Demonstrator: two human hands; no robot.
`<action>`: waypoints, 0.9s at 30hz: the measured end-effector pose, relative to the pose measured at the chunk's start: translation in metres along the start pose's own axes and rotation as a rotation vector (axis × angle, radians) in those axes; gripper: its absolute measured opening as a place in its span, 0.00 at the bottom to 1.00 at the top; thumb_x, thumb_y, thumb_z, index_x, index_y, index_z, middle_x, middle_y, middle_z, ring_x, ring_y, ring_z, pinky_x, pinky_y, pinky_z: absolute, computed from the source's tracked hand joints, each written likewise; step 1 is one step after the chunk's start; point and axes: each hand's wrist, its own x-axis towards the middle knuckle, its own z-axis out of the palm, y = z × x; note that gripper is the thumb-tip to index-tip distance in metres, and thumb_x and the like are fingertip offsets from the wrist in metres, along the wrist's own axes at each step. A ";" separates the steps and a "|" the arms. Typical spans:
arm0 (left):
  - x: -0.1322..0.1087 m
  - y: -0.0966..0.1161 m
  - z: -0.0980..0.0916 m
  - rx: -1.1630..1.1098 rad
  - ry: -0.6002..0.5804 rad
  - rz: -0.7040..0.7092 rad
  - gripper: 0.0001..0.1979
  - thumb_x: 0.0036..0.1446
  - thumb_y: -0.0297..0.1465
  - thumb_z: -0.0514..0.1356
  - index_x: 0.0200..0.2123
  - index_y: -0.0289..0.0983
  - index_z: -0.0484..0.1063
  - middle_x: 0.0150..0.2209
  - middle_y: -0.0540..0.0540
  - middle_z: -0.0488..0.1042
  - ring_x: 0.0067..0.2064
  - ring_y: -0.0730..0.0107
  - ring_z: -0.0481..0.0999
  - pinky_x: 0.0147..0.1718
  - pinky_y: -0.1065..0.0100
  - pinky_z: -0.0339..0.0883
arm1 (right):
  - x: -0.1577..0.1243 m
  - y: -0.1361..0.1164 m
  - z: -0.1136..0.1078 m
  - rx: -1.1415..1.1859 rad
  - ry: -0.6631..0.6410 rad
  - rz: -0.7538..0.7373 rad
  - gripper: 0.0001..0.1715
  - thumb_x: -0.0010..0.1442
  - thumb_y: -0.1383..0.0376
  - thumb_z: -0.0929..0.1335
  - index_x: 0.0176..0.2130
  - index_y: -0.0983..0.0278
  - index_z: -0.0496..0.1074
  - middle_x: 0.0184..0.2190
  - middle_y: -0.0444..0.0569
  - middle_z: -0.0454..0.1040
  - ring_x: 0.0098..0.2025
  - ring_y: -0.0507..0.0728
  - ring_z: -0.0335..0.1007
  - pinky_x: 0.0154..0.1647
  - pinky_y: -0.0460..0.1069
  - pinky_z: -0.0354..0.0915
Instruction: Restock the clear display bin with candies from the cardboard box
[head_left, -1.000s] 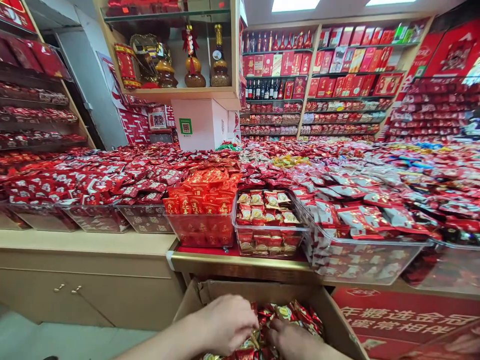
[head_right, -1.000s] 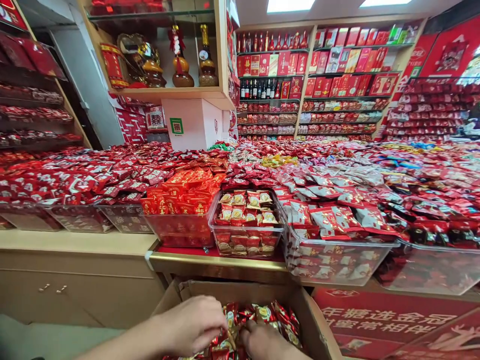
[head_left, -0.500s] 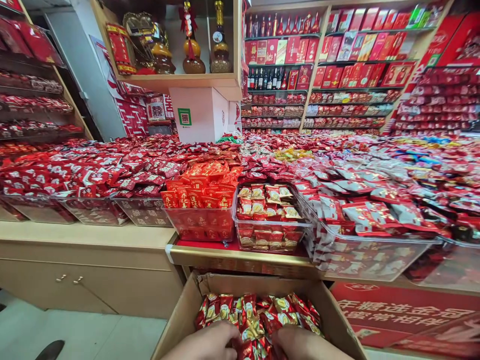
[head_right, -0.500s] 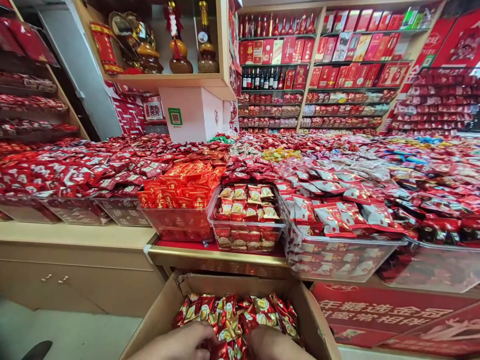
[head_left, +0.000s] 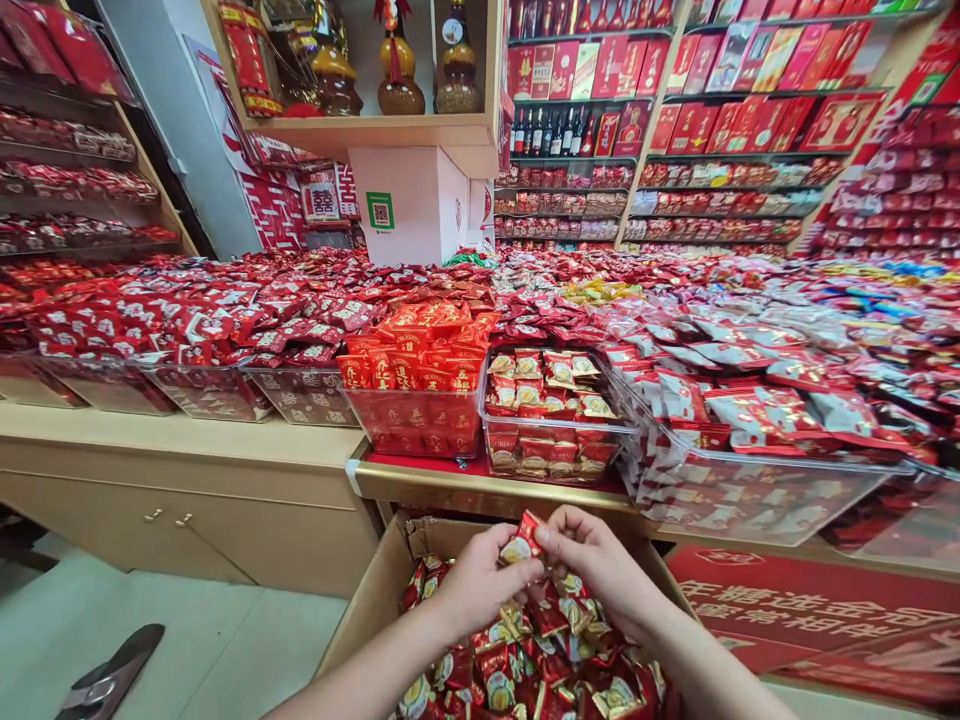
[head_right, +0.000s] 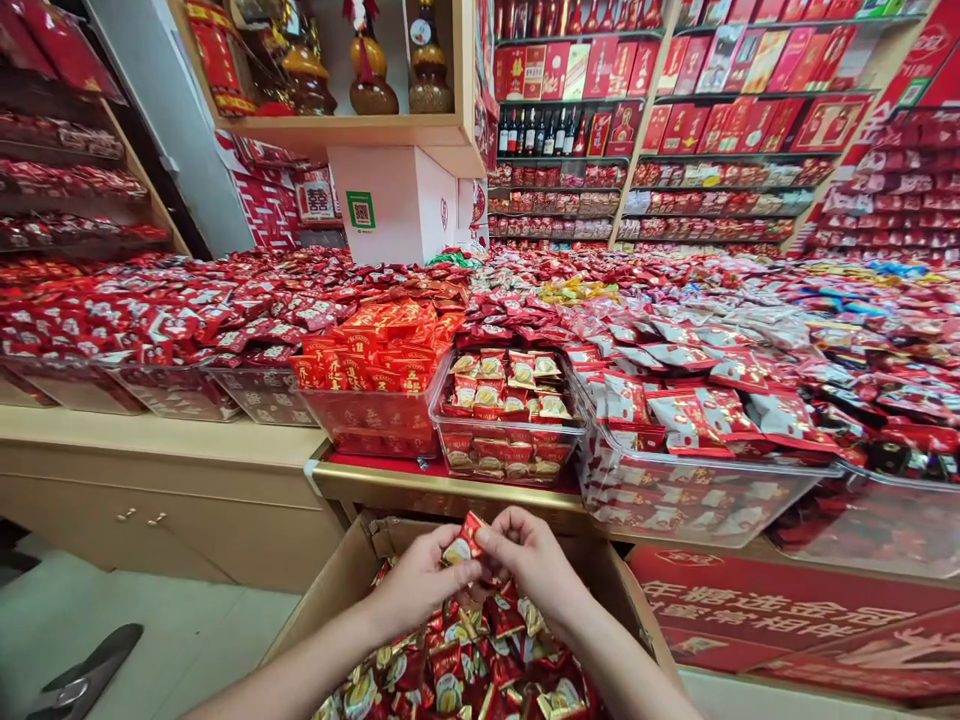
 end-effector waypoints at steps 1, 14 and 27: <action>0.002 0.003 0.003 -0.011 0.026 -0.013 0.16 0.47 0.35 0.58 0.38 0.33 0.63 0.32 0.46 0.71 0.28 0.70 0.72 0.26 0.71 0.62 | 0.000 -0.001 0.001 0.011 0.044 -0.024 0.19 0.46 0.53 0.66 0.23 0.65 0.58 0.16 0.38 0.60 0.18 0.46 0.52 0.20 0.43 0.52; 0.000 -0.020 0.004 -0.122 0.045 -0.085 0.17 0.46 0.38 0.59 0.38 0.33 0.63 0.29 0.46 0.74 0.25 0.70 0.73 0.20 0.74 0.60 | -0.004 0.019 0.002 0.108 0.029 -0.011 0.18 0.46 0.53 0.67 0.25 0.65 0.62 0.19 0.40 0.64 0.21 0.48 0.58 0.23 0.44 0.56; -0.005 -0.014 -0.006 -0.525 0.067 -0.214 0.15 0.46 0.35 0.61 0.39 0.37 0.65 0.31 0.50 0.70 0.25 0.80 0.69 0.25 0.76 0.58 | -0.002 0.024 0.005 0.154 0.081 0.028 0.21 0.45 0.52 0.67 0.34 0.64 0.67 0.22 0.43 0.67 0.23 0.50 0.62 0.22 0.45 0.59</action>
